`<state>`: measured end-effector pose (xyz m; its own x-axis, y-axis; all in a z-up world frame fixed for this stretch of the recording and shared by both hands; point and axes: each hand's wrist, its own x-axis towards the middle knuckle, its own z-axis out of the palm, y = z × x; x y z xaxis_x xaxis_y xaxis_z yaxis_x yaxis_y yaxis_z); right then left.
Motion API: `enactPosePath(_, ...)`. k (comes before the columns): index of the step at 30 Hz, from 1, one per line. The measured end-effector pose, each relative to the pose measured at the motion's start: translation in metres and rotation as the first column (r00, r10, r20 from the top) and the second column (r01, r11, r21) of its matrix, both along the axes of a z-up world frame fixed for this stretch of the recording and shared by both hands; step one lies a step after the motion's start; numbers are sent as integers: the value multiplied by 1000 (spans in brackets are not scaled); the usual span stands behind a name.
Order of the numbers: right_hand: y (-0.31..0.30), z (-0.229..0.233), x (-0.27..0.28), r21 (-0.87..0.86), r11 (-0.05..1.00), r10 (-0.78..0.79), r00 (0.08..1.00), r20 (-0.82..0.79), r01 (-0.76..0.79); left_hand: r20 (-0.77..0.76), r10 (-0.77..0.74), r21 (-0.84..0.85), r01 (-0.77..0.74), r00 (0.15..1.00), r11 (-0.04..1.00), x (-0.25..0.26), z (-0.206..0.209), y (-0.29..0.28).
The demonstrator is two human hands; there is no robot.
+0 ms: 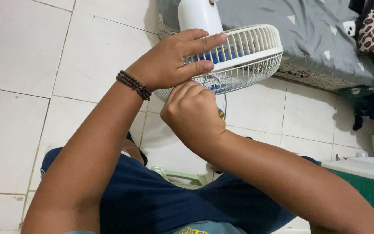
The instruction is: The person disassembles a small electric fan by removing the front grille and the fan blade. They use a small tool to pry the grille clips and then detach the blade from the motor shaft.
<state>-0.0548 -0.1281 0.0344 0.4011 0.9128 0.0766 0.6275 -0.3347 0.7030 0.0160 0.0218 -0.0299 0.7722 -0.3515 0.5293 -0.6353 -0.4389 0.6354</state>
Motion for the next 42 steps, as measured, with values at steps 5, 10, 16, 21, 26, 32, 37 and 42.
enactPosePath(5, 11, -17, -15, 41, 998, -49, 977, 209, 41, 16, -23, -12, 23, 1000, 1000, -1, -3, 1)
enactPosePath(10, 23, -44, -26, 86, 984, -174, 959, 224, 159, 43, -1, 5, 1, 999, 1000, -4, -6, -3)
enactPosePath(16, 36, -93, -55, 58, 973, -198, 934, -298, 224, 62, 63, 64, -67, 996, 996, -7, 2, -10)
enactPosePath(21, 10, -116, -45, -3, 971, -220, 887, -406, 240, 12, 23, 91, -24, 1000, 996, -7, -1, -5)
enactPosePath(26, -29, -78, -38, 110, 960, -145, 793, -592, 258, 6, 9, 62, -9, 1000, 998, -5, 5, -2)
enactPosePath(32, -92, 5, -17, 433, 803, 48, 680, -732, 409, -4, 15, 83, -15, 1000, 996, -6, 8, 0)
enactPosePath(37, -127, 38, 40, 585, 765, 75, 864, -498, 271, -6, -2, 63, 3, 1000, 998, -11, 11, -1)
enactPosePath(42, -129, 35, 62, 526, 830, 85, 890, -449, 186, -23, -5, 52, 6, 1000, 999, -11, 13, -3)
